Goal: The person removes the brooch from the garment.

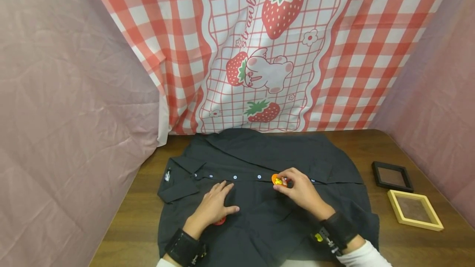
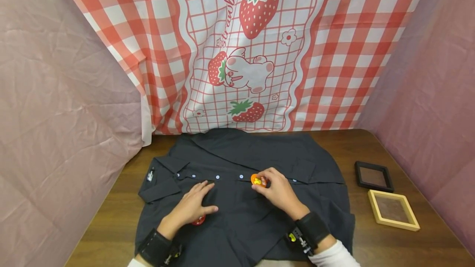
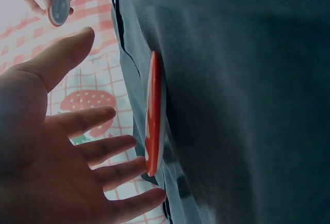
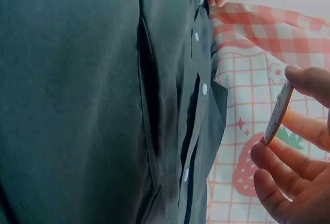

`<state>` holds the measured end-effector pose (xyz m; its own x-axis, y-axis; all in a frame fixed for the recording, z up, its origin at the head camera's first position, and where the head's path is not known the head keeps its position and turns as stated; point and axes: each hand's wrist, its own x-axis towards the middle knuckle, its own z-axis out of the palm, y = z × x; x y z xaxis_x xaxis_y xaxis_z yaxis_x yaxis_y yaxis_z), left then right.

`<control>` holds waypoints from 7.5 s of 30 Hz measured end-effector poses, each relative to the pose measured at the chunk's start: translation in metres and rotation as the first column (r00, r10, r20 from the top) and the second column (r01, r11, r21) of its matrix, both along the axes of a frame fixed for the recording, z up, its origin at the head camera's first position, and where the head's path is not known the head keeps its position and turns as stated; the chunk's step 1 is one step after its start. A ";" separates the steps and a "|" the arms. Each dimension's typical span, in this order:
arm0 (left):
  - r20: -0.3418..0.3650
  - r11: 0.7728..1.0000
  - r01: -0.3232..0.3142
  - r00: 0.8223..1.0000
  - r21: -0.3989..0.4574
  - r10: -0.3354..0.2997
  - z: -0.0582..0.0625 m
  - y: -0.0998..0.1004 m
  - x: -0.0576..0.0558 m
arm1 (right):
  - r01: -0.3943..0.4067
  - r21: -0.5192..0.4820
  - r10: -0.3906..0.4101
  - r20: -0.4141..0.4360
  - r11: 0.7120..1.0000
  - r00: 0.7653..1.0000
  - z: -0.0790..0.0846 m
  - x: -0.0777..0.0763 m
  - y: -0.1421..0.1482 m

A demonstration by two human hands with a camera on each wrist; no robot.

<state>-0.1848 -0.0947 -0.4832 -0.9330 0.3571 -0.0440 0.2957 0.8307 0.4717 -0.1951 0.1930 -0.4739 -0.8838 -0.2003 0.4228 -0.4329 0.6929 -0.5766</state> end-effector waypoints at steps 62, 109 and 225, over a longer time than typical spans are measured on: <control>0.032 1.000 0.002 0.999 -0.006 -0.002 -0.001 -0.003 -0.001 | 0.155 0.012 -0.155 0.002 0.988 0.988 0.008 0.005 0.051; 0.057 1.000 -0.026 0.998 0.011 0.026 0.002 -0.002 0.004 | 0.270 0.023 -0.269 -0.045 0.963 0.962 0.013 0.012 0.085; 0.111 0.999 -0.025 0.994 0.030 0.021 0.000 -0.013 -0.001 | 0.471 0.099 -0.474 0.008 0.876 0.880 0.034 0.019 0.205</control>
